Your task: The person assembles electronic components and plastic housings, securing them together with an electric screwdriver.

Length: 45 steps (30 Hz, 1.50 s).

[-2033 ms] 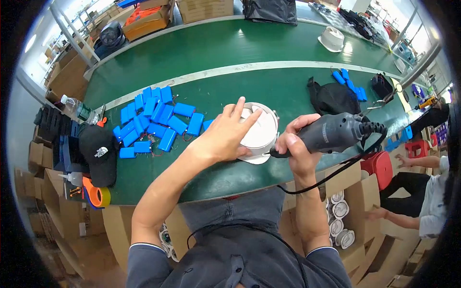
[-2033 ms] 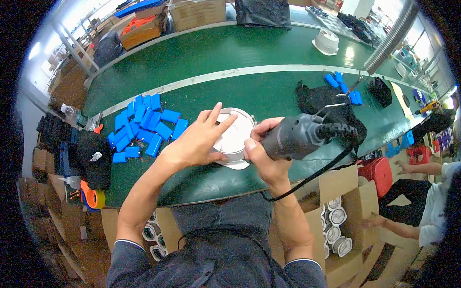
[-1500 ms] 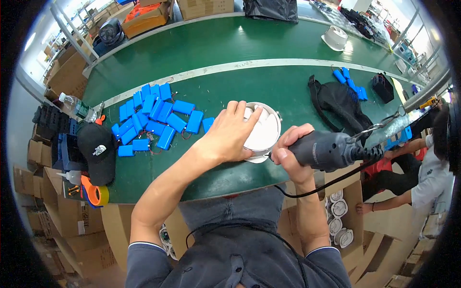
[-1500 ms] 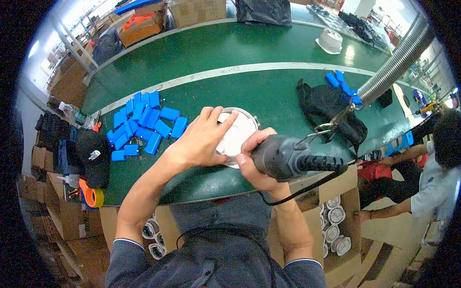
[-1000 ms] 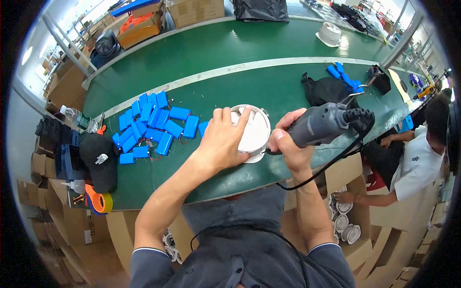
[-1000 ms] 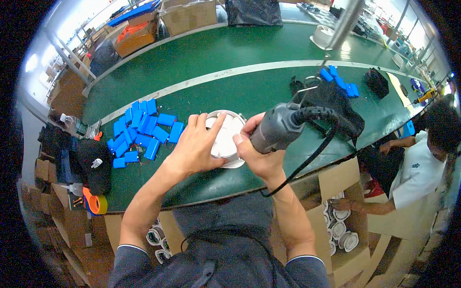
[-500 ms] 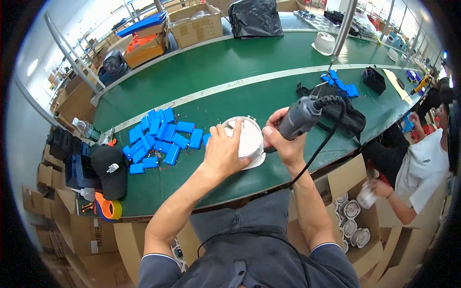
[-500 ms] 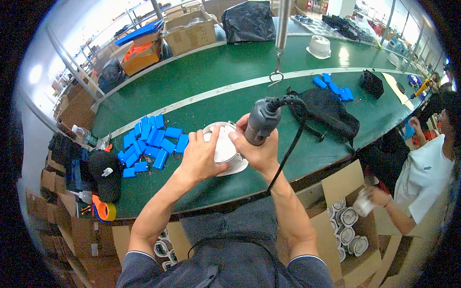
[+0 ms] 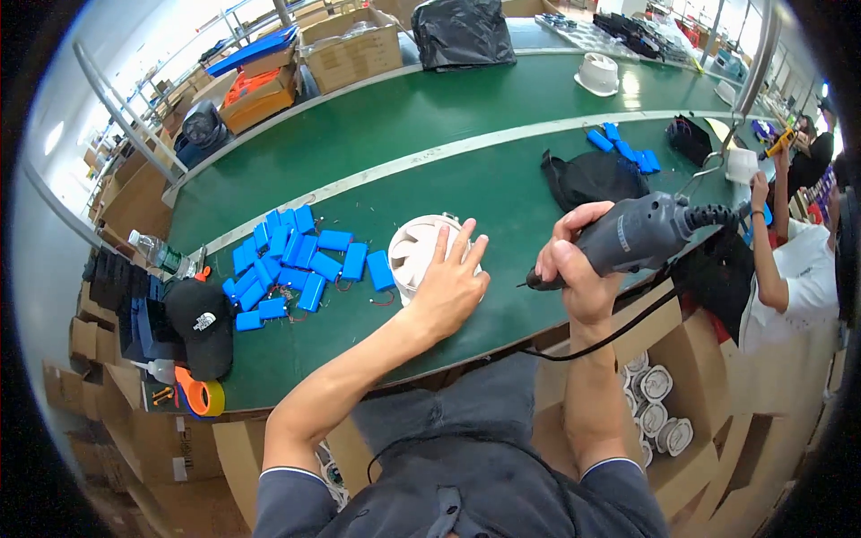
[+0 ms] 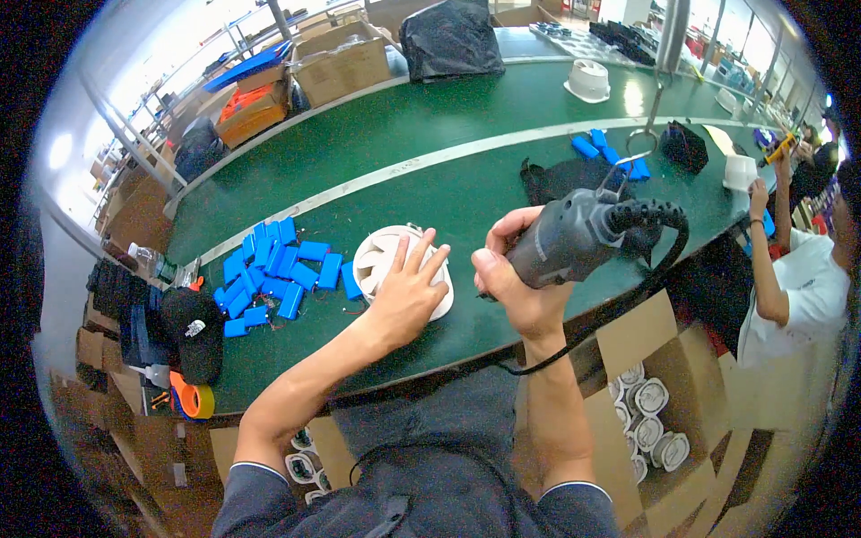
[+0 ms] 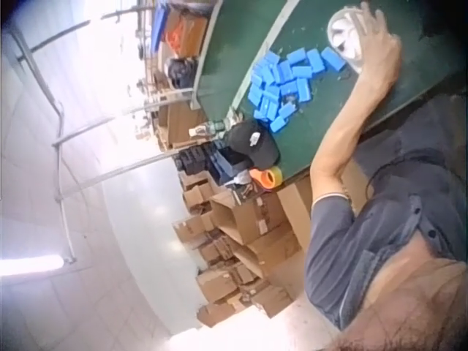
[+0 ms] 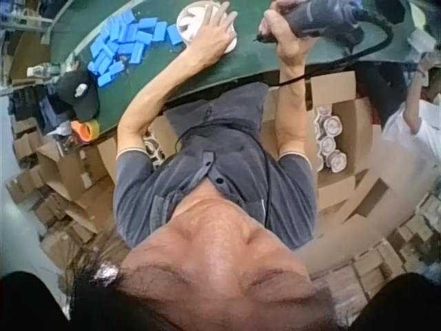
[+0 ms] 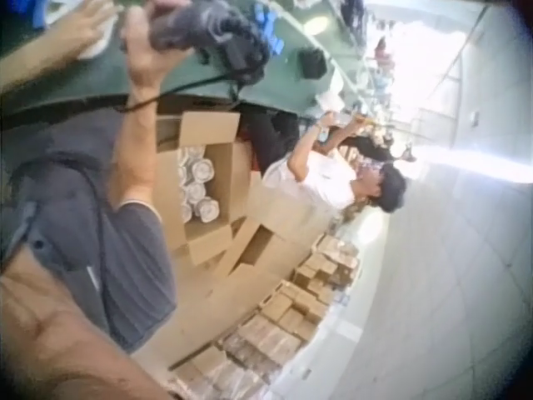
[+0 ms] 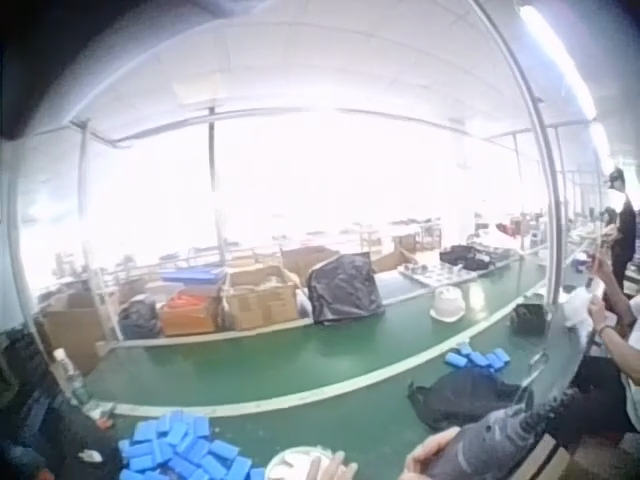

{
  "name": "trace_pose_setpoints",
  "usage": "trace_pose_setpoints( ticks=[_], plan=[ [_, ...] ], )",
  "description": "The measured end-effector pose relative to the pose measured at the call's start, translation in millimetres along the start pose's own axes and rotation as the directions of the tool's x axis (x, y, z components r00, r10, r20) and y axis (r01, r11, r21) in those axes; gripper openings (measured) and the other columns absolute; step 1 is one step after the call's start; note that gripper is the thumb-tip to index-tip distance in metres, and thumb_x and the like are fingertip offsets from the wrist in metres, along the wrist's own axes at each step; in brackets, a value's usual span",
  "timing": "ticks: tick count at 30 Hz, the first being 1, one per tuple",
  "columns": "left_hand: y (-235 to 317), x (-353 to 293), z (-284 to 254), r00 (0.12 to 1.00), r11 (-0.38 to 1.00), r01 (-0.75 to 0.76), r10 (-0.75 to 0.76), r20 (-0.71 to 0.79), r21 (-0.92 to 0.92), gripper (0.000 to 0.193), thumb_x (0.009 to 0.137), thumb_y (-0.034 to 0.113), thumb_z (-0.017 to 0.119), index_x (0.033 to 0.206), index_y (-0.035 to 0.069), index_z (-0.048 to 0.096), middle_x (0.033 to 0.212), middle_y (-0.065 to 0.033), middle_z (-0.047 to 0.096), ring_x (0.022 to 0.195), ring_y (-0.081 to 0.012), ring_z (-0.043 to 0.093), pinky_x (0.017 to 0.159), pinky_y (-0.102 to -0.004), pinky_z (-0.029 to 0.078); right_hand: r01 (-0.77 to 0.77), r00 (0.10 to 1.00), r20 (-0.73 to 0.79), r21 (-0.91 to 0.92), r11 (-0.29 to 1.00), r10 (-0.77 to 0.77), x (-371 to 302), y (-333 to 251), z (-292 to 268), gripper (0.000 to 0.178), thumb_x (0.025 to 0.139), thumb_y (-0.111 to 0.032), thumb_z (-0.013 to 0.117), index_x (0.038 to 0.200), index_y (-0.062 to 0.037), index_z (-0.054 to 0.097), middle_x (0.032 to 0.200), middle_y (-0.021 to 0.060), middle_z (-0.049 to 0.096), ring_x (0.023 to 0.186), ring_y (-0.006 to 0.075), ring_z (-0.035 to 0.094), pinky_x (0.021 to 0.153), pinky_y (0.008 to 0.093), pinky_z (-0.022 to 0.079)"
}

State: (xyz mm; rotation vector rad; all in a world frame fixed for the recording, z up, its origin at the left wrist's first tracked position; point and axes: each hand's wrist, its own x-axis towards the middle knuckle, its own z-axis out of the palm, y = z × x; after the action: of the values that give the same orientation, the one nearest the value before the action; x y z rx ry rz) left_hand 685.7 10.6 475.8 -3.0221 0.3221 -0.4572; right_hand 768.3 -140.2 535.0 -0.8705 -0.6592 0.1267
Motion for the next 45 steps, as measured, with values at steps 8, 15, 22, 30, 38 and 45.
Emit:
trace_pose_setpoints(
  ticks=[8, 15, 22, 30, 38, 45],
  plan=[
    [1, 15, 4, 0.999, 0.995, 0.019, -0.022, 0.030, 0.099, 0.019, 0.071, 0.011, 0.055, 0.085, -0.002, 0.059, 0.108, -0.0160, 0.054, 0.118, -0.0349, 0.040, 0.095, -0.0495, 0.036, 0.002, 0.999, 0.048, -0.026, 1.000, -0.001, 0, 4, -6, 0.032, 0.068, 0.005, 0.065, 0.093, -0.0023, 0.047, 0.069, 0.0059, 0.052, 0.051, 0.0113, 0.051, 0.043, 0.0219, 0.044],
    [-6, 5, 10, 0.998, 0.997, -0.061, 0.061, 0.011, 0.039, 0.017, 0.070, 0.013, 0.055, 0.080, 0.000, 0.059, 0.100, -0.0172, 0.055, 0.114, -0.0357, 0.044, 0.094, -0.0466, 0.038, -0.021, 0.999, 0.025, -0.043, 0.999, 0.022, -4, 11, -3, 0.034, 0.066, 0.006, 0.065, 0.093, -0.0028, 0.047, 0.068, 0.0061, 0.052, 0.052, 0.0113, 0.051, 0.044, 0.0223, 0.044],
    [-6, 6, 22, 0.996, 0.964, -0.080, 0.085, -0.008, 0.252, 0.021, 0.072, 0.017, 0.052, 0.080, 0.000, 0.060, 0.091, -0.0169, 0.056, 0.110, -0.0350, 0.046, 0.091, -0.0461, 0.040, -0.055, 0.998, 0.035, -0.051, 0.997, 0.057, -8, 15, -3, 0.034, 0.067, 0.008, 0.062, 0.095, -0.0032, 0.045, 0.070, 0.0062, 0.051, 0.054, 0.0121, 0.051, 0.047, 0.0242, 0.046],
    [-7, 2, 24, 0.990, 0.964, -0.132, 0.139, -0.016, 0.233, 0.023, 0.073, 0.021, 0.052, 0.080, 0.001, 0.062, 0.094, -0.0168, 0.056, 0.107, -0.0340, 0.048, 0.086, -0.0484, 0.043, -0.083, 0.994, 0.062, -0.047, 0.995, 0.086, -15, 17, -3, 0.034, 0.069, 0.008, 0.061, 0.096, -0.0033, 0.043, 0.073, 0.0065, 0.050, 0.056, 0.0122, 0.050, 0.049, 0.0246, 0.047],
    [-5, 4, 20, 0.979, 0.921, -0.204, 0.180, 0.100, 0.333, 0.024, 0.074, 0.021, 0.052, 0.083, 0.002, 0.063, 0.096, -0.0155, 0.057, 0.103, -0.0310, 0.050, 0.081, -0.0476, 0.045, -0.095, 0.991, 0.090, -0.028, 0.995, 0.097, -17, 22, -3, 0.035, 0.070, 0.006, 0.061, 0.097, -0.0033, 0.043, 0.074, 0.0067, 0.050, 0.057, 0.0121, 0.050, 0.049, 0.0247, 0.047],
    [-11, 13, 1, 0.987, 0.982, -0.115, 0.096, 0.125, 0.149, 0.017, 0.072, 0.016, 0.054, 0.079, 0.001, 0.059, 0.084, -0.0131, 0.053, 0.090, -0.0275, 0.052, 0.072, -0.0376, 0.047, -0.130, 0.990, 0.055, -0.019, 0.991, 0.131, -21, 27, -1, 0.035, 0.068, 0.007, 0.062, 0.097, -0.0033, 0.043, 0.074, 0.0069, 0.050, 0.056, 0.0122, 0.050, 0.049, 0.0244, 0.047]
  ],
)
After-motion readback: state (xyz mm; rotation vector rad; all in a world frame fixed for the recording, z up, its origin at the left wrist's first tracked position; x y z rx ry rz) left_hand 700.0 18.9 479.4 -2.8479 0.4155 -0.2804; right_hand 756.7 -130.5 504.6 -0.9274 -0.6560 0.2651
